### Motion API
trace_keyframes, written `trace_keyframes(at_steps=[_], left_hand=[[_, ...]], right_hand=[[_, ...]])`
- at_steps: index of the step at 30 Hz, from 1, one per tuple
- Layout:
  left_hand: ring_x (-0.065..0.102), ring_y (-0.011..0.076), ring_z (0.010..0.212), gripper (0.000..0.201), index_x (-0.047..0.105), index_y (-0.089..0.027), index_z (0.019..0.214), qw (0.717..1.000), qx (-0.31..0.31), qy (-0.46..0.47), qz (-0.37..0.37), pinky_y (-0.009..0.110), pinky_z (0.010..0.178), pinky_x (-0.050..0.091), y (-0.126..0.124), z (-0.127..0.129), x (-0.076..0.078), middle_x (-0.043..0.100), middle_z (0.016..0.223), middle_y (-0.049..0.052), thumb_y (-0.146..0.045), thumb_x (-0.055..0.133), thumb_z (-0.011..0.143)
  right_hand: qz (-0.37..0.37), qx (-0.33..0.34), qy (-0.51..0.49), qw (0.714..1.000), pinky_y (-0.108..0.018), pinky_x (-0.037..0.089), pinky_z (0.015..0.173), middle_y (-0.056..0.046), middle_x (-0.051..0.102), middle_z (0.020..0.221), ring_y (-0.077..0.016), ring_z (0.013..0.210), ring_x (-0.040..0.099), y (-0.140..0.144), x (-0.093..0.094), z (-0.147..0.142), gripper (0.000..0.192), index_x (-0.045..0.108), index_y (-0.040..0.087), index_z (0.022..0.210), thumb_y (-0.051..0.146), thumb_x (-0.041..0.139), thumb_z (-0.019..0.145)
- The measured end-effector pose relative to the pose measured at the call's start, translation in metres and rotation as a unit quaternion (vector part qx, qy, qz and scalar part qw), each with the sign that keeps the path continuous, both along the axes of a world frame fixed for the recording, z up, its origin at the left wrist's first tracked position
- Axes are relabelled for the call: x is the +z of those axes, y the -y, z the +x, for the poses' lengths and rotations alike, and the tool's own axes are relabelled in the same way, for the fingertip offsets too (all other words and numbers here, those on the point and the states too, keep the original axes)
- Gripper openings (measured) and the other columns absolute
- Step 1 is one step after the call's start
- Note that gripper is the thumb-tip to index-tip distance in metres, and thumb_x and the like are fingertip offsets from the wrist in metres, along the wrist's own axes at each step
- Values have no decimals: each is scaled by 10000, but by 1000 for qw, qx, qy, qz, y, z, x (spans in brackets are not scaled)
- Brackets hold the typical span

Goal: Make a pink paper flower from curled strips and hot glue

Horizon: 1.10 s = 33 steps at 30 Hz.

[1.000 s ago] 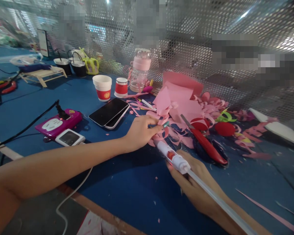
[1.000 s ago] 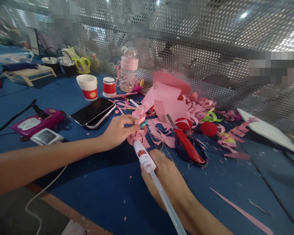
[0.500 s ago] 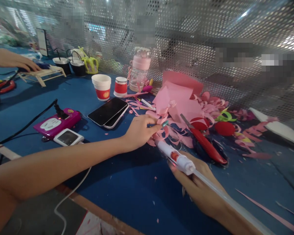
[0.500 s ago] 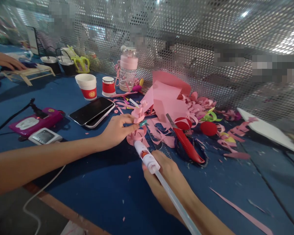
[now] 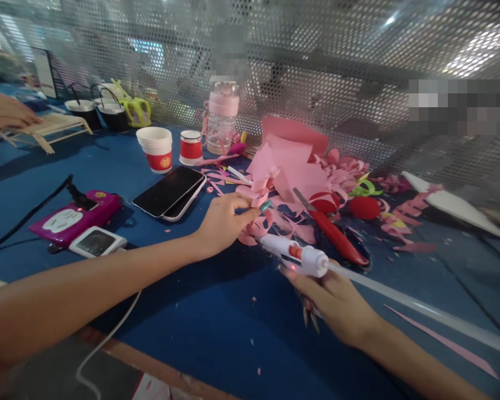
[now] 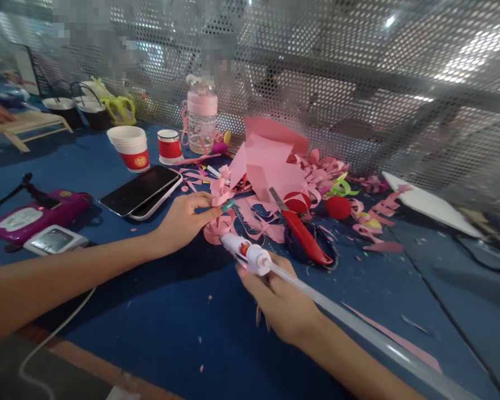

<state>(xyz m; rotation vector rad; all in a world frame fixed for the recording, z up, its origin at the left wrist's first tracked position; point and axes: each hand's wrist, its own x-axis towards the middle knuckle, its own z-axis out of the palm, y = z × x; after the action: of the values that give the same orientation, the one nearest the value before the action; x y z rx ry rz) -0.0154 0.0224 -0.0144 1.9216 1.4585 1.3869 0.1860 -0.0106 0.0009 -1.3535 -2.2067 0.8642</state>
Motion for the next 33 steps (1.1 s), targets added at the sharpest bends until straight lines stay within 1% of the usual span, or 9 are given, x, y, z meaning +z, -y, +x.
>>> trace_keyframes(at_steps=[4, 7, 9, 11, 13, 16, 23, 28, 33], left_hand=[[608, 149, 794, 255, 636, -205, 588, 1000, -10, -4, -5, 276, 731, 439, 1, -1, 0, 682, 735, 0, -283, 525, 804], [604, 150, 777, 270, 628, -198, 565, 1000, -3, -7, -17, 278, 720, 434, 1, 0, 1, 674, 702, 3, -296, 533, 799], [601, 147, 772, 251, 641, -198, 603, 1000, -4, -4, -19, 278, 712, 432, 2, 0, 1, 676, 728, 8, -298, 527, 803], [598, 139, 772, 228, 654, -201, 651, 1000, -11, 2, -19, 273, 710, 435, 2, 0, 1, 681, 801, 11, -297, 518, 808], [597, 133, 774, 206, 658, -203, 670, 1000, -13, 10, -24, 265, 715, 438, 1, 0, 1, 680, 847, 13, -285, 525, 803], [596, 138, 779, 177, 662, -205, 674, 999, -5, 17, -32, 263, 722, 440, 0, 0, 0, 677, 852, 16, -281, 548, 787], [597, 157, 777, 216, 665, -185, 675, 999, -22, 29, -34, 268, 703, 442, -2, 0, -5, 656, 828, 34, -325, 546, 789], [589, 148, 769, 215, 685, -196, 740, 998, -30, 34, -52, 269, 712, 441, -2, -1, -4, 644, 823, 34, -341, 537, 797], [580, 138, 758, 196, 699, -208, 763, 999, -23, 22, -41, 262, 695, 430, -1, -1, -4, 641, 792, 18, -330, 549, 792]], right_hand=[[-67, -5, -45, 997, -224, 364, 334, 43, 436, 420, -109, 359, 441, -3, 0, 1, 209, 509, 191, 669, 374, 484, 767], [-130, -17, -86, 988, -215, 371, 339, 54, 427, 412, -96, 352, 432, -6, 0, 1, 216, 482, 185, 664, 383, 500, 748], [-170, -29, -117, 978, -203, 356, 327, 68, 419, 401, -85, 332, 415, -8, -1, 0, 210, 491, 176, 709, 383, 524, 727], [-195, -39, -150, 968, -192, 339, 310, 80, 425, 398, -78, 309, 406, -10, -1, 0, 212, 499, 169, 768, 364, 549, 704], [-211, -44, -179, 960, -182, 324, 292, 78, 461, 414, -73, 289, 410, -13, -1, -1, 213, 505, 167, 799, 339, 565, 689], [-235, -49, -207, 948, -169, 312, 269, 51, 540, 458, -63, 267, 416, -17, -1, -2, 186, 515, 161, 775, 315, 567, 682], [-298, -48, -263, 916, -164, 321, 228, 38, 540, 383, -77, 220, 414, -27, -1, -2, 167, 530, 143, 720, 283, 572, 639], [-309, -30, -263, 914, -176, 335, 222, -17, 592, 424, -77, 219, 428, -32, -4, 0, 161, 523, 143, 551, 281, 544, 631], [-311, -47, -266, 911, -169, 304, 217, 10, 547, 382, -77, 216, 428, -31, -2, 1, 165, 495, 157, 521, 248, 541, 651]])
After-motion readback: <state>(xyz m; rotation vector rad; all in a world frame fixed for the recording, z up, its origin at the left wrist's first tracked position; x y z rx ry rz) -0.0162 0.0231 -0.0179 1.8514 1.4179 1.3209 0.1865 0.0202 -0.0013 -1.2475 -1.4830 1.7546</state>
